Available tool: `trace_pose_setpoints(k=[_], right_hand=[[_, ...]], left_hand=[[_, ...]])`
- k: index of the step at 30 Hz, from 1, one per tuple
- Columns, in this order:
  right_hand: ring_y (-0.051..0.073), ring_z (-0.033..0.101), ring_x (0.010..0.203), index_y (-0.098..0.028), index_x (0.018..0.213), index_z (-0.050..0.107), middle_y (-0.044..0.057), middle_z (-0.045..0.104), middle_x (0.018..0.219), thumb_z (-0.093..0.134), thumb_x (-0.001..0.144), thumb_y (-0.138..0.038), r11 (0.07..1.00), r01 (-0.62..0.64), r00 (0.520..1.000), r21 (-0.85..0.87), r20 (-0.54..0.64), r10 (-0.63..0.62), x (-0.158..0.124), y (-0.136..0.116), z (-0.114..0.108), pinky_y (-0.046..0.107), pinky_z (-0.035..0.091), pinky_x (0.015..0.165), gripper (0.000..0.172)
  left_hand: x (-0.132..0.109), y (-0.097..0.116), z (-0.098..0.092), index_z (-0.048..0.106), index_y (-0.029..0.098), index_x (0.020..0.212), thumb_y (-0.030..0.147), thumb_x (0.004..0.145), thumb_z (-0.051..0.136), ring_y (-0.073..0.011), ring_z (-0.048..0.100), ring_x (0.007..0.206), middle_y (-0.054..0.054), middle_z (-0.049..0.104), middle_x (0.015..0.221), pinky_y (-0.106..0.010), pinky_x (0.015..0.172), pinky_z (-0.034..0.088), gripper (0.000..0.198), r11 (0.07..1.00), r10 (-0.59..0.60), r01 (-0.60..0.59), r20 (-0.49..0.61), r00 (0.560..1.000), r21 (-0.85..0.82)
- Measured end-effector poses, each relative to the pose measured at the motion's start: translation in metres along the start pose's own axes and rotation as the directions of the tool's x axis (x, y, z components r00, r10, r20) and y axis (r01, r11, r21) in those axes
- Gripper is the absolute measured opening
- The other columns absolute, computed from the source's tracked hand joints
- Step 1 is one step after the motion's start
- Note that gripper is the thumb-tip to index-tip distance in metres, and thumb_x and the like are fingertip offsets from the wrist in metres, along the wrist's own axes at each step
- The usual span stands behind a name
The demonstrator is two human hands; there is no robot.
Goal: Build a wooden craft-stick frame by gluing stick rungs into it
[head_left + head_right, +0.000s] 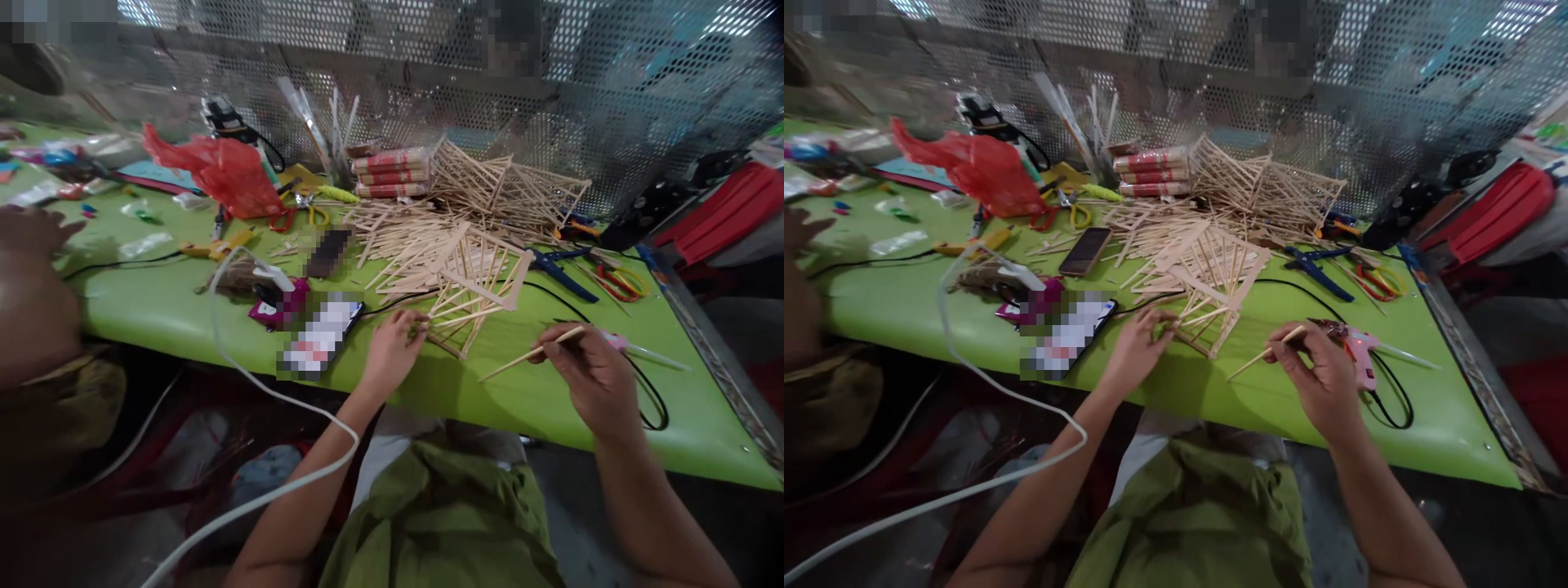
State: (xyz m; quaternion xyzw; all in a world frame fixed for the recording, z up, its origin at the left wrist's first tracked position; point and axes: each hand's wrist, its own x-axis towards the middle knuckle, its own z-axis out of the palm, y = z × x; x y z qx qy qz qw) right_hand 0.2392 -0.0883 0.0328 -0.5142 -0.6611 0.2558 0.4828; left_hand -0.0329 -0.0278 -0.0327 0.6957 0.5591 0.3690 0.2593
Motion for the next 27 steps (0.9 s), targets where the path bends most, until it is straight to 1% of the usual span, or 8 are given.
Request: trace_pose_setpoints(k=[2, 7, 10, 12, 14, 18, 22, 27], right_hand=[[0.021, 0.071, 0.074, -0.027, 0.097, 0.069, 0.004, 0.072, 0.088, 0.066, 0.094, -0.041, 0.999, -0.005, 0.999, -0.039, 0.043, 0.007, -0.002, 0.004, 0.006, 0.036, 0.057, 0.068, 0.015], [0.021, 0.072, 0.074, -0.024, 0.096, 0.071, 0.004, 0.075, 0.082, 0.063, 0.094, -0.049, 0.992, -0.098, 0.972, -0.081, 0.204, 0.113, -0.001, 0.022, 0.013, 0.034, 0.058, 0.069, 0.026], [0.021, 0.073, 0.073, -0.023, 0.099, 0.070, 0.003, 0.074, 0.084, 0.065, 0.092, -0.052, 0.981, -0.194, 0.973, 0.016, 0.131, 0.191, 0.005, 0.037, 0.005, 0.034, 0.059, 0.070, 0.031], [0.020, 0.073, 0.074, -0.023, 0.099, 0.069, 0.003, 0.074, 0.088, 0.067, 0.090, -0.053, 0.975, -0.211, 0.976, 0.062, 0.073, 0.207, 0.011, 0.042, 0.000, 0.035, 0.060, 0.072, 0.031], [0.021, 0.073, 0.075, -0.024, 0.099, 0.069, 0.004, 0.074, 0.089, 0.068, 0.090, -0.053, 0.976, -0.211, 0.976, 0.057, 0.071, 0.206, 0.017, 0.042, -0.002, 0.036, 0.060, 0.074, 0.030], [0.023, 0.073, 0.077, -0.028, 0.096, 0.072, 0.003, 0.075, 0.084, 0.063, 0.093, -0.053, 0.983, -0.175, 0.976, -0.052, 0.120, 0.180, 0.026, 0.034, 0.005, 0.037, 0.059, 0.074, 0.027], [0.025, 0.072, 0.078, -0.027, 0.084, 0.073, 0.003, 0.076, 0.081, 0.062, 0.093, -0.054, 0.978, -0.128, 0.984, -0.168, 0.105, 0.147, 0.030, 0.030, 0.012, 0.039, 0.057, 0.073, 0.030], [0.026, 0.072, 0.077, -0.027, 0.084, 0.074, 0.004, 0.078, 0.081, 0.059, 0.094, -0.049, 0.958, -0.094, 0.984, -0.272, 0.123, 0.131, 0.033, 0.031, 0.015, 0.039, 0.055, 0.071, 0.029]], left_hand=[[0.000, -0.001, 0.003, 0.070, 0.023, 0.097, 0.015, 0.089, 0.060, -0.0239, 0.065, 0.108, -0.005, 0.073, 0.108, -0.039, 0.098, 0.045, 0.015, 0.999, 0.000, -0.004, 0.097, 0.995, 0.041], [-0.007, 0.018, 0.021, 0.072, 0.024, 0.096, 0.014, 0.091, 0.059, -0.0236, 0.065, 0.106, -0.004, 0.076, 0.109, -0.039, 0.096, 0.042, 0.018, 0.993, 0.032, -0.053, 0.188, 0.982, 0.105], [-0.010, 0.026, 0.025, 0.071, 0.024, 0.098, 0.014, 0.093, 0.058, -0.0242, 0.065, 0.105, -0.003, 0.076, 0.109, -0.039, 0.092, 0.041, 0.018, 0.988, 0.037, -0.069, 0.221, 0.975, 0.137], [-0.012, 0.028, 0.025, 0.070, 0.024, 0.098, 0.015, 0.093, 0.058, -0.0247, 0.065, 0.105, -0.003, 0.076, 0.107, -0.039, 0.091, 0.040, 0.015, 0.986, 0.033, -0.068, 0.220, 0.975, 0.153], [-0.013, 0.028, 0.025, 0.069, 0.023, 0.096, 0.016, 0.093, 0.059, -0.0250, 0.064, 0.105, -0.002, 0.076, 0.106, -0.039, 0.090, 0.040, 0.013, 0.985, 0.025, -0.060, 0.207, 0.978, 0.161], [-0.016, 0.028, 0.026, 0.069, 0.023, 0.094, 0.015, 0.091, 0.061, -0.0244, 0.064, 0.105, -0.003, 0.076, 0.107, -0.038, 0.091, 0.040, 0.012, 0.989, 0.021, -0.046, 0.181, 0.983, 0.140], [-0.017, 0.028, 0.023, 0.069, 0.023, 0.095, 0.015, 0.090, 0.061, -0.0239, 0.066, 0.105, -0.002, 0.077, 0.107, -0.038, 0.091, 0.041, 0.013, 0.993, 0.018, -0.040, 0.192, 0.981, 0.107], [-0.015, 0.028, 0.015, 0.069, 0.024, 0.094, 0.014, 0.090, 0.061, -0.0223, 0.067, 0.104, -0.001, 0.077, 0.107, -0.036, 0.089, 0.041, 0.013, 0.995, 0.039, -0.056, 0.191, 0.981, 0.081]])
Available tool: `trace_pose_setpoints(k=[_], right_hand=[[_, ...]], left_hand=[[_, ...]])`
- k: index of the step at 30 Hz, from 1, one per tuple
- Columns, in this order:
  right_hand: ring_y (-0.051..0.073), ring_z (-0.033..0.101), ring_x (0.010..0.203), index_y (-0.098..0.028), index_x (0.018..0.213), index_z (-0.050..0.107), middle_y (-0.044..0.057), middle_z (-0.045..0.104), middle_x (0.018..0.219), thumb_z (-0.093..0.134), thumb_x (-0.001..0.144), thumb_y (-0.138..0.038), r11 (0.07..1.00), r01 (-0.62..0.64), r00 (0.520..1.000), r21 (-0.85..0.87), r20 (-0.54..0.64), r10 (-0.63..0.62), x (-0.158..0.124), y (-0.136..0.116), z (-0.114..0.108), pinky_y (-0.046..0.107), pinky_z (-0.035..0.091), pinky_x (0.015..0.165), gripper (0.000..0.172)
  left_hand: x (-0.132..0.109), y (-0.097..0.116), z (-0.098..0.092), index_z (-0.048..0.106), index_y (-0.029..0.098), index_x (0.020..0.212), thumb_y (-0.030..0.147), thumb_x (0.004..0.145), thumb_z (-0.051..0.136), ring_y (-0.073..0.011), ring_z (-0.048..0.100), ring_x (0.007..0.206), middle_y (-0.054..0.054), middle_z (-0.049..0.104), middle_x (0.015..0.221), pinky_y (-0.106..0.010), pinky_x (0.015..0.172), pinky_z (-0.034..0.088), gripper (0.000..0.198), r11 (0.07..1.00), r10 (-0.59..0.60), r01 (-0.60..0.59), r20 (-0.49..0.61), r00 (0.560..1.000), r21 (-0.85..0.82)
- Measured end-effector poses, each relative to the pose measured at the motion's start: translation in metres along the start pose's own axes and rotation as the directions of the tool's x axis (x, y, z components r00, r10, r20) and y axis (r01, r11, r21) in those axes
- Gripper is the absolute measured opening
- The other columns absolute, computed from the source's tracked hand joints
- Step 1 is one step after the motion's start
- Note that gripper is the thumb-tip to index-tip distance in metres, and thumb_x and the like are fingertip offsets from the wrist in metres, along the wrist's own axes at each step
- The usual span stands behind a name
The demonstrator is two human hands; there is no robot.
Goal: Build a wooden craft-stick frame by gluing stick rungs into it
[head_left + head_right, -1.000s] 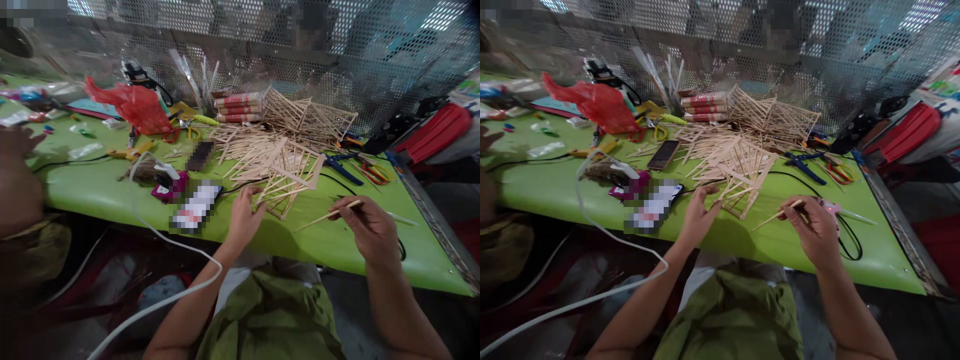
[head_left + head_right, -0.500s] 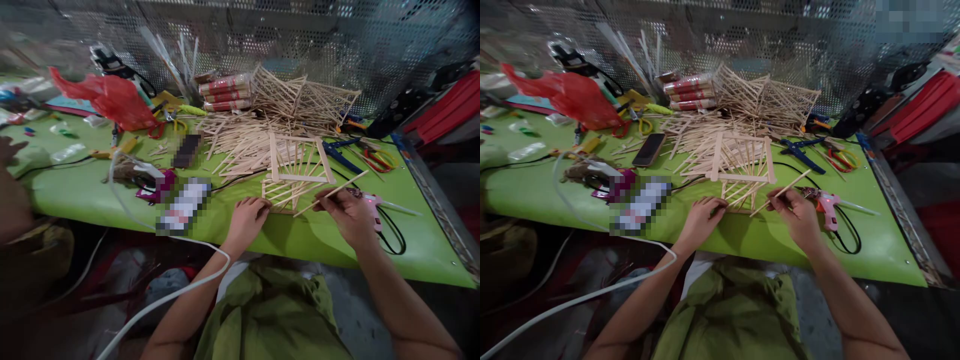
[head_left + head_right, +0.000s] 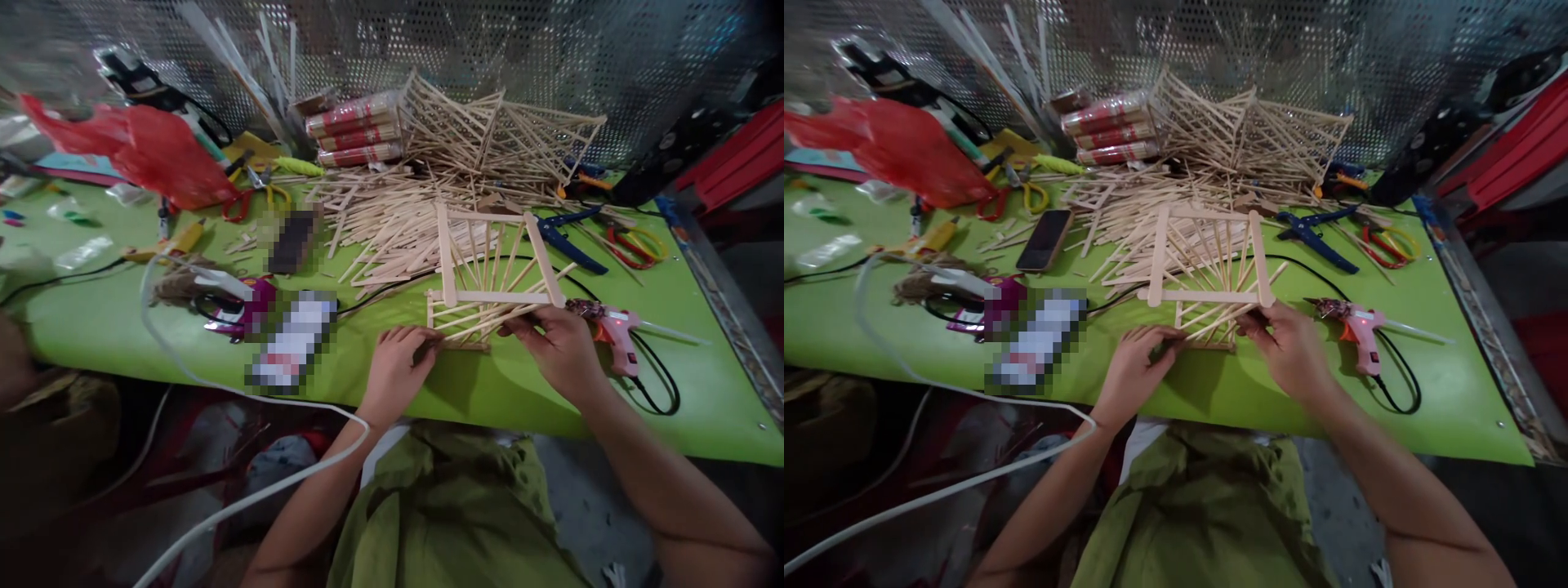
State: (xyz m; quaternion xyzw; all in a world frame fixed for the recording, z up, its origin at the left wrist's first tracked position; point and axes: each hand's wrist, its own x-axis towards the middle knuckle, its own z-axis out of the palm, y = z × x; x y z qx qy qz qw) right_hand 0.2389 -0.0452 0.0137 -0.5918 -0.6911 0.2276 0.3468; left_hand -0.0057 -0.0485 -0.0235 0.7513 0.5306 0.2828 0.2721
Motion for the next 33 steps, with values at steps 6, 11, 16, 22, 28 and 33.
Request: trace_pose_setpoints(k=[6, 11, 16, 22, 28, 33], right_hand=[[0.027, 0.072, 0.075, -0.026, 0.079, 0.076, 0.004, 0.077, 0.078, 0.059, 0.092, -0.041, 0.996, 0.011, 1.000, -0.088, -0.005, -0.011, 0.001, 0.002, 0.000, 0.038, 0.054, 0.069, 0.026], [0.029, 0.072, 0.079, -0.027, 0.076, 0.078, 0.005, 0.077, 0.078, 0.064, 0.087, -0.035, 0.996, -0.017, 1.000, -0.089, 0.003, 0.017, 0.002, 0.007, 0.001, 0.043, 0.056, 0.076, 0.020], [0.028, 0.072, 0.077, -0.025, 0.076, 0.078, 0.004, 0.077, 0.074, 0.061, 0.085, -0.033, 0.998, -0.020, 1.000, -0.054, -0.008, 0.020, 0.004, 0.003, 0.001, 0.040, 0.055, 0.074, 0.021], [0.024, 0.070, 0.072, -0.021, 0.074, 0.079, 0.005, 0.076, 0.071, 0.060, 0.084, -0.031, 0.998, -0.019, 1.000, -0.059, 0.015, 0.020, 0.005, 0.001, 0.000, 0.034, 0.053, 0.070, 0.023], [0.026, 0.071, 0.075, -0.022, 0.073, 0.079, 0.006, 0.076, 0.073, 0.059, 0.082, -0.030, 0.996, -0.008, 1.000, -0.088, -0.010, 0.007, 0.007, 0.002, 0.003, 0.035, 0.051, 0.071, 0.023], [0.026, 0.071, 0.073, -0.023, 0.065, 0.075, 0.007, 0.076, 0.073, 0.055, 0.084, -0.031, 0.995, -0.024, 1.000, -0.097, -0.016, 0.022, 0.006, 0.003, 0.005, 0.035, 0.050, 0.070, 0.028]], left_hand=[[-0.006, 0.007, 0.001, 0.069, 0.025, 0.091, 0.021, 0.094, 0.061, -0.0215, 0.065, 0.095, -0.002, 0.076, 0.098, -0.035, 0.086, 0.040, 0.009, 0.996, 0.090, -0.089, -0.145, 0.985, 0.012], [-0.018, 0.017, 0.023, 0.071, 0.024, 0.091, 0.021, 0.096, 0.057, -0.0198, 0.064, 0.080, -0.004, 0.075, 0.087, -0.034, 0.075, 0.038, 0.015, 0.969, 0.243, -0.230, -0.174, 0.954, 0.091], [-0.018, 0.017, 0.043, 0.074, 0.021, 0.093, 0.017, 0.092, 0.060, -0.0180, 0.064, 0.068, -0.003, 0.071, 0.073, -0.033, 0.064, 0.035, 0.014, 0.934, 0.317, -0.271, -0.192, 0.929, 0.233], [-0.015, 0.019, 0.049, 0.074, 0.022, 0.092, 0.017, 0.091, 0.063, -0.0166, 0.063, 0.065, 0.000, 0.068, 0.069, -0.033, 0.061, 0.037, 0.011, 0.909, 0.325, -0.237, -0.228, 0.918, 0.342], [-0.010, 0.023, 0.057, 0.072, 0.022, 0.099, 0.016, 0.091, 0.065, -0.0170, 0.067, 0.067, 0.000, 0.073, 0.072, -0.033, 0.062, 0.037, 0.012, 0.903, 0.286, -0.197, -0.191, 0.939, 0.382], [-0.003, 0.025, 0.064, 0.071, 0.020, 0.088, 0.016, 0.094, 0.061, -0.0184, 0.066, 0.063, 0.000, 0.071, 0.066, -0.034, 0.063, 0.039, 0.012, 0.887, 0.315, -0.204, -0.220, 0.923, 0.414]])
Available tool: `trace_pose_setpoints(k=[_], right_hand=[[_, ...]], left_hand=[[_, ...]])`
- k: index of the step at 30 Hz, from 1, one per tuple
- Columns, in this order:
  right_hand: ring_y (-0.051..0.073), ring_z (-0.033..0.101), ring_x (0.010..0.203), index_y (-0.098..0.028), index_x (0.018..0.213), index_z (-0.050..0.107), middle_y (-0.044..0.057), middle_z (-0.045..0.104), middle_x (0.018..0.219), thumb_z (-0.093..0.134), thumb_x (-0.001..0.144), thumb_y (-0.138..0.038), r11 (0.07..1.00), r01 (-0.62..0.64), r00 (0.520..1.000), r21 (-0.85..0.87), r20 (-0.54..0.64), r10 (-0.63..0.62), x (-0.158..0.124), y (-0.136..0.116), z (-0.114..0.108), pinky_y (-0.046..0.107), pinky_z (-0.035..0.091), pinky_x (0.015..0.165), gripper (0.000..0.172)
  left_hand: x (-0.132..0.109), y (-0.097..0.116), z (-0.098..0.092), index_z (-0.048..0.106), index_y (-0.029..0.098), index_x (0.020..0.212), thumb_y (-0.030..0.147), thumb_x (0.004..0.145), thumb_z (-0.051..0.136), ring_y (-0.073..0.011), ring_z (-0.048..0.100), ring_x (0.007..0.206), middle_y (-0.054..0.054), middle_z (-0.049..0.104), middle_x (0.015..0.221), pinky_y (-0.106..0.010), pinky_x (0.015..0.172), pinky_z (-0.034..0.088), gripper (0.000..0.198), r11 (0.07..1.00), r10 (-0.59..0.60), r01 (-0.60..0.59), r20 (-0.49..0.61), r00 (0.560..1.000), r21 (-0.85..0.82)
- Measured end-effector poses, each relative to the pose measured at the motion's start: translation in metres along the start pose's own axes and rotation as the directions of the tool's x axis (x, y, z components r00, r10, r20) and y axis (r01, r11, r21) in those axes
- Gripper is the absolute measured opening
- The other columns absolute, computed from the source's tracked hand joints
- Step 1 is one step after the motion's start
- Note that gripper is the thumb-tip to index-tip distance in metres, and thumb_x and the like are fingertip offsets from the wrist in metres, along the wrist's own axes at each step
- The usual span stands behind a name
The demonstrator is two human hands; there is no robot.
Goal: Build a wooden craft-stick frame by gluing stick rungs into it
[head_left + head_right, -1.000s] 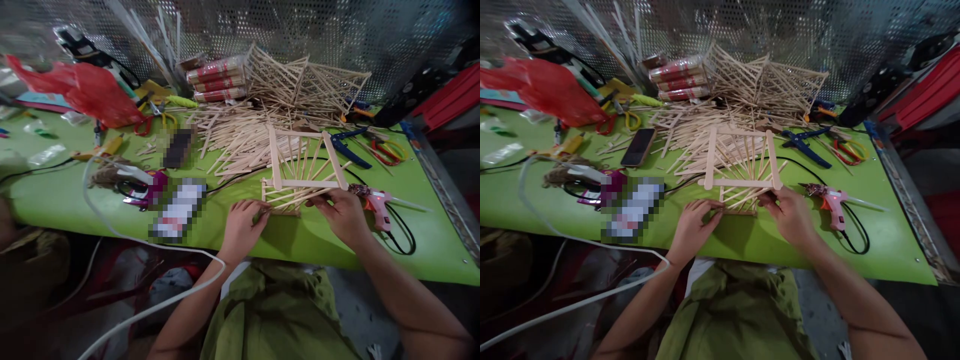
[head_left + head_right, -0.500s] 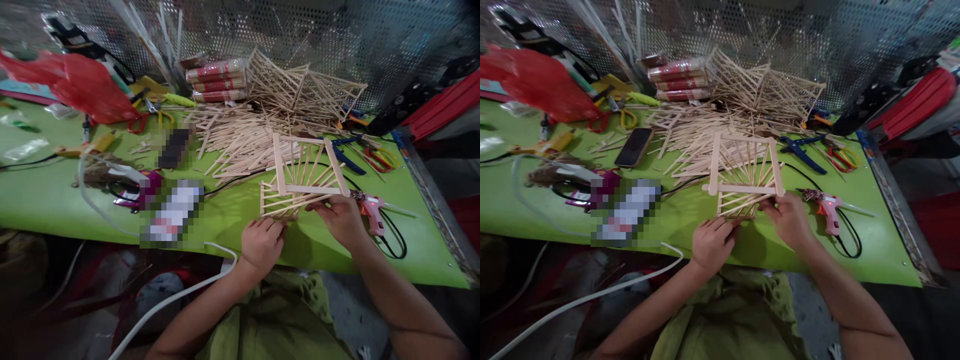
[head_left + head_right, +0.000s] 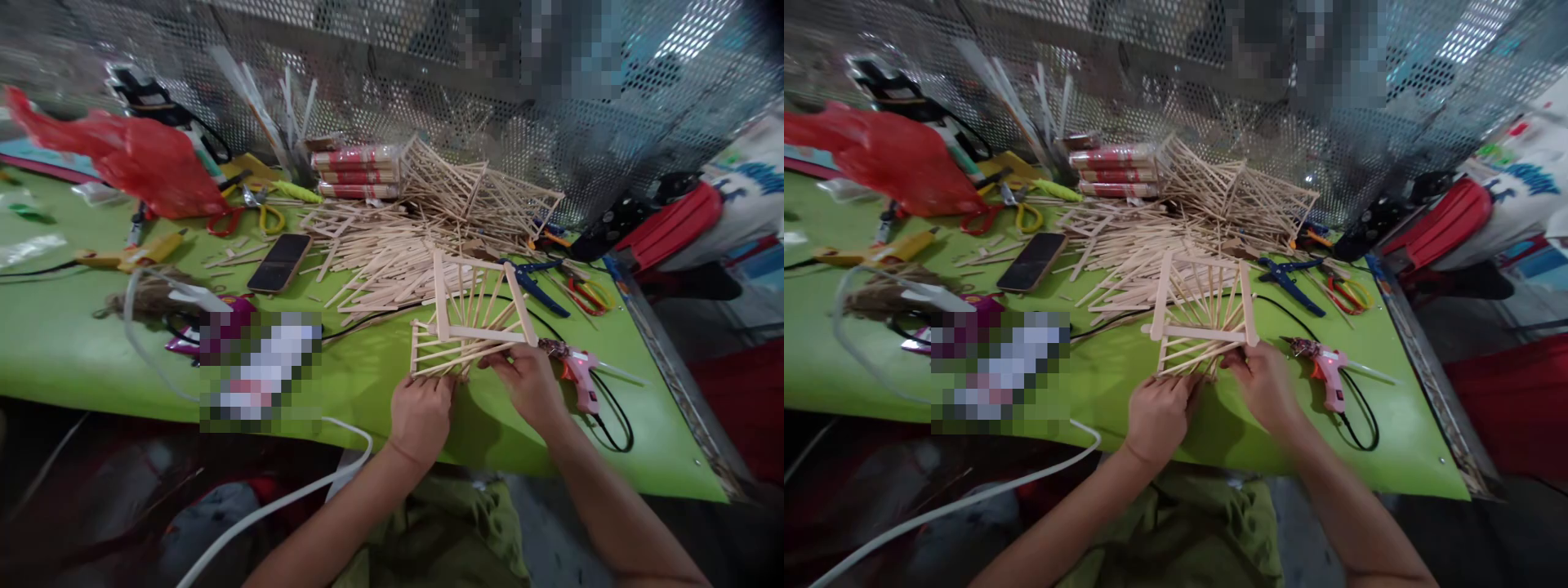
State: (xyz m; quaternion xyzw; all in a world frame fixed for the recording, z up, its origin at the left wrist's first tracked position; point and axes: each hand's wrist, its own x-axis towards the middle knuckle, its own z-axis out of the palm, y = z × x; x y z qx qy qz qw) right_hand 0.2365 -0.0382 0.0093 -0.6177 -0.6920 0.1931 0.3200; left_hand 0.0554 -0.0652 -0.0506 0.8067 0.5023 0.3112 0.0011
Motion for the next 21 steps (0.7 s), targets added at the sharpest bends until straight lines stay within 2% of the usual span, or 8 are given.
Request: trace_pose_setpoints(k=[3, 8, 12, 15, 21], right_hand=[[0.028, 0.071, 0.076, -0.022, 0.066, 0.073, 0.009, 0.075, 0.073, 0.058, 0.083, -0.036, 1.000, -0.023, 0.998, 0.004, -0.050, 0.024, -0.001, 0.001, 0.005, 0.036, 0.051, 0.072, 0.026], [0.026, 0.070, 0.077, -0.021, 0.084, 0.072, 0.009, 0.077, 0.083, 0.063, 0.081, -0.036, 0.991, -0.057, 0.988, 0.123, -0.138, 0.074, 0.002, -0.003, 0.014, 0.035, 0.051, 0.071, 0.018], [0.021, 0.067, 0.066, -0.020, 0.077, 0.069, 0.006, 0.074, 0.072, 0.064, 0.078, -0.031, 0.960, -0.082, 0.984, 0.266, -0.133, 0.120, 0.006, -0.005, 0.015, 0.031, 0.051, 0.066, 0.012], [0.019, 0.065, 0.063, -0.021, 0.071, 0.067, 0.004, 0.072, 0.069, 0.066, 0.072, -0.028, 0.926, -0.073, 0.983, 0.371, -0.133, 0.131, 0.009, -0.005, 0.015, 0.029, 0.052, 0.062, 0.008], [0.018, 0.068, 0.065, -0.021, 0.066, 0.065, 0.003, 0.071, 0.072, 0.068, 0.067, -0.026, 0.897, -0.074, 0.969, 0.437, -0.182, 0.168, 0.012, -0.006, 0.017, 0.029, 0.057, 0.059, 0.006]], left_hand=[[0.002, 0.002, 0.002, 0.070, 0.019, 0.084, 0.015, 0.093, 0.061, -0.0194, 0.066, 0.063, -0.001, 0.071, 0.065, -0.035, 0.064, 0.039, 0.013, 1.000, -0.003, 0.003, 0.005, 1.000, 0.027], [0.001, 0.004, 0.004, 0.068, 0.018, 0.082, 0.012, 0.091, 0.062, -0.0201, 0.068, 0.065, -0.001, 0.072, 0.068, -0.035, 0.068, 0.043, 0.012, 0.999, -0.016, 0.016, 0.013, 1.000, 0.041], [0.002, 0.003, 0.005, 0.068, 0.017, 0.082, 0.012, 0.091, 0.062, -0.0202, 0.067, 0.065, -0.002, 0.071, 0.067, -0.035, 0.068, 0.044, 0.012, 0.999, -0.013, 0.013, 0.002, 1.000, 0.031], [0.001, 0.002, 0.005, 0.068, 0.018, 0.080, 0.012, 0.090, 0.064, -0.0198, 0.067, 0.066, -0.001, 0.072, 0.068, -0.035, 0.068, 0.043, 0.013, 1.000, -0.029, 0.029, 0.040, 0.999, 0.005], [-0.007, 0.000, -0.001, 0.072, 0.019, 0.093, 0.014, 0.093, 0.061, -0.0194, 0.067, 0.068, -0.002, 0.074, 0.074, -0.036, 0.064, 0.039, 0.012, 0.999, -0.049, 0.050, 0.118, 0.992, -0.004]])
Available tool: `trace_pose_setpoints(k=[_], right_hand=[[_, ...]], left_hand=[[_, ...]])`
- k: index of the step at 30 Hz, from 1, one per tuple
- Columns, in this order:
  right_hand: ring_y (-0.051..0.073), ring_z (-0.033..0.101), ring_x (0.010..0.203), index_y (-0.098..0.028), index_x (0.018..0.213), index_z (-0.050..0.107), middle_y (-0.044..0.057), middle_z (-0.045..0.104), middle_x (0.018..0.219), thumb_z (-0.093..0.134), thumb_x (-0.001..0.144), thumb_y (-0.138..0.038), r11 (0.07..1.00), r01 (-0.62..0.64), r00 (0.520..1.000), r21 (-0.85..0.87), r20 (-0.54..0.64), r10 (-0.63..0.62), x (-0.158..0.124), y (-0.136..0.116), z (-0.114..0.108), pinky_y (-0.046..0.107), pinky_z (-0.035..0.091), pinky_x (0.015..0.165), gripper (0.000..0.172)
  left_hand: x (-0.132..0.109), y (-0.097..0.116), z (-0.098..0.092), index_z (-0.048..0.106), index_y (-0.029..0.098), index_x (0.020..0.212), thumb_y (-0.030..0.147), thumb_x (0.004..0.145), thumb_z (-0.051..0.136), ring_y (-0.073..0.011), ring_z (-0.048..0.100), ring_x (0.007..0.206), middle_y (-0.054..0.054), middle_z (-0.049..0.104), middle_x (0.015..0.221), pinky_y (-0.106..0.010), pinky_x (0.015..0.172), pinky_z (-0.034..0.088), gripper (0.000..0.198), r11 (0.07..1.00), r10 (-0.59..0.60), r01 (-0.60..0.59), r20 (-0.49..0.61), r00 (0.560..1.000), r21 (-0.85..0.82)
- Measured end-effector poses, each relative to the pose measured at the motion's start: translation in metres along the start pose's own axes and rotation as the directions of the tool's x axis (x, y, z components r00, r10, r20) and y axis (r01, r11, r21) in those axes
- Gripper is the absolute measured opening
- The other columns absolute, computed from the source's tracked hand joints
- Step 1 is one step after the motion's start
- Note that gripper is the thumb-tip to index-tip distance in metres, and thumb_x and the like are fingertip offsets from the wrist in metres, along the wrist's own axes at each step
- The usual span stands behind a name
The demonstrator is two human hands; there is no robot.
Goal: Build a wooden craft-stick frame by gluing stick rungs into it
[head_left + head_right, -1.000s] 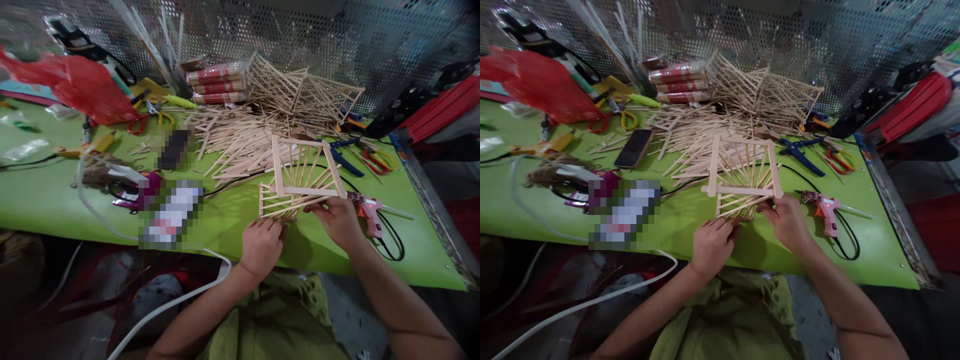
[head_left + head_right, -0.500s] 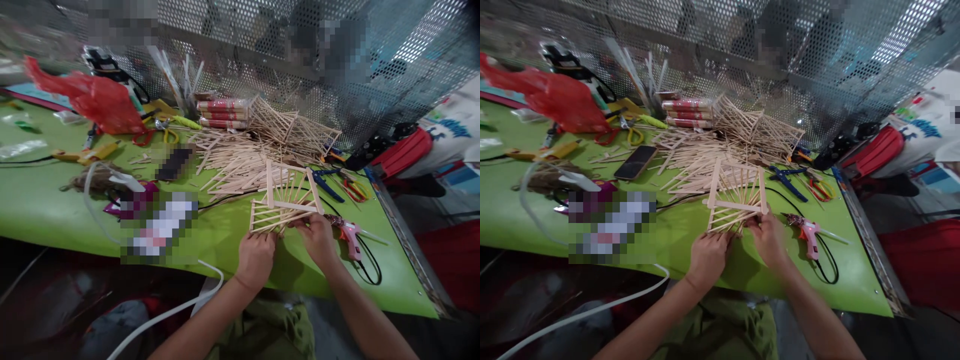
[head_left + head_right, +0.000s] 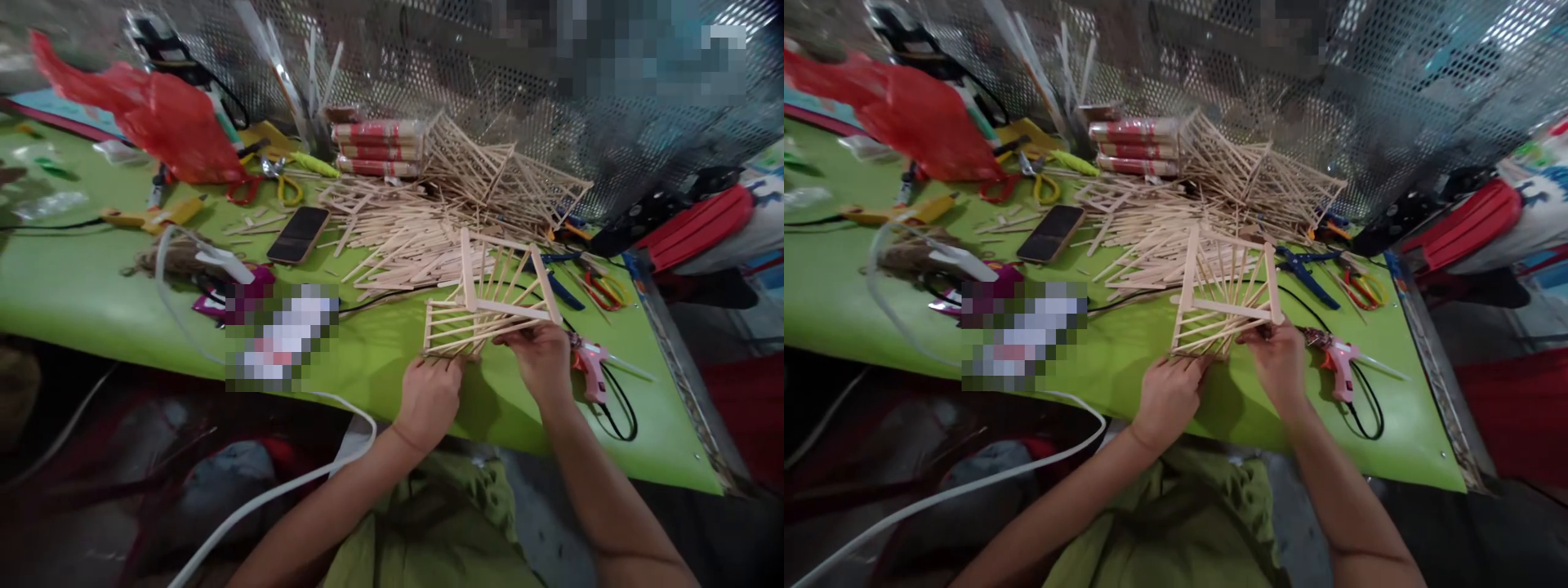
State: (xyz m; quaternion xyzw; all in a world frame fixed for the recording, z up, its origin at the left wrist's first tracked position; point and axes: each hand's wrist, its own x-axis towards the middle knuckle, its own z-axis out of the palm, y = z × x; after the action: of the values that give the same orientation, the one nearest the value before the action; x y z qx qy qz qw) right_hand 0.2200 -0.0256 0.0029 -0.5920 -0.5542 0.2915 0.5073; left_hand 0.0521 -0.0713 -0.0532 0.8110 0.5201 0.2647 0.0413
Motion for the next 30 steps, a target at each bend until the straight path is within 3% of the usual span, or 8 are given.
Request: trace_pose_setpoints(k=[6, 13, 19, 23, 30], right_hand=[[0.018, 0.068, 0.062, -0.019, 0.067, 0.070, 0.004, 0.072, 0.075, 0.074, 0.066, -0.029, 1.000, -0.029, 0.998, 0.000, -0.050, 0.029, -0.0011, 0.0070, 0.0000, 0.029, 0.059, 0.054, 0.011], [0.020, 0.069, 0.071, -0.019, 0.067, 0.071, 0.005, 0.074, 0.079, 0.070, 0.068, -0.024, 0.994, -0.053, 0.998, -0.094, -0.025, 0.051, -0.0031, 0.0059, -0.0052, 0.031, 0.059, 0.063, 0.005], [0.019, 0.066, 0.063, -0.019, 0.075, 0.070, 0.004, 0.071, 0.074, 0.071, 0.064, -0.028, 0.995, -0.094, 0.995, -0.037, -0.035, 0.093, -0.0010, 0.0011, -0.0020, 0.029, 0.056, 0.053, 0.014], [0.018, 0.062, 0.060, -0.019, 0.073, 0.070, 0.003, 0.068, 0.069, 0.068, 0.064, -0.026, 0.990, -0.106, 0.994, -0.096, -0.034, 0.103, 0.0002, -0.0008, -0.0012, 0.029, 0.054, 0.053, 0.012], [0.016, 0.060, 0.061, -0.019, 0.069, 0.069, 0.005, 0.069, 0.078, 0.069, 0.061, -0.025, 0.995, -0.084, 0.996, -0.048, -0.044, 0.082, 0.0030, -0.0014, -0.0010, 0.027, 0.051, 0.048, 0.010]], left_hand=[[-0.0066, -0.0018, -0.0031, 0.072, 0.019, 0.109, 0.016, 0.093, 0.061, -0.0193, 0.066, 0.068, -0.002, 0.074, 0.074, -0.036, 0.063, 0.037, 0.019, 1.000, -0.001, 0.001, -0.001, 1.000, -0.014], [-0.0057, -0.0013, -0.0055, 0.073, 0.021, 0.105, 0.017, 0.094, 0.059, -0.0201, 0.067, 0.070, -0.002, 0.074, 0.075, -0.036, 0.063, 0.038, 0.018, 1.000, -0.001, 0.001, 0.014, 1.000, -0.027], [-0.0067, -0.0016, -0.0019, 0.073, 0.021, 0.108, 0.014, 0.091, 0.060, -0.0198, 0.066, 0.067, -0.002, 0.073, 0.072, -0.036, 0.061, 0.039, 0.022, 0.999, 0.002, -0.003, -0.027, 1.000, -0.045], [-0.0062, -0.0025, -0.0001, 0.073, 0.020, 0.105, 0.011, 0.089, 0.061, -0.0200, 0.066, 0.065, -0.002, 0.073, 0.071, -0.035, 0.061, 0.040, 0.022, 0.999, 0.022, -0.025, -0.043, 0.999, -0.048], [-0.0055, -0.0021, 0.0012, 0.073, 0.019, 0.105, 0.013, 0.089, 0.063, -0.0204, 0.067, 0.067, -0.001, 0.074, 0.074, -0.037, 0.062, 0.042, 0.020, 0.998, 0.014, -0.015, -0.010, 1.000, -0.062]])
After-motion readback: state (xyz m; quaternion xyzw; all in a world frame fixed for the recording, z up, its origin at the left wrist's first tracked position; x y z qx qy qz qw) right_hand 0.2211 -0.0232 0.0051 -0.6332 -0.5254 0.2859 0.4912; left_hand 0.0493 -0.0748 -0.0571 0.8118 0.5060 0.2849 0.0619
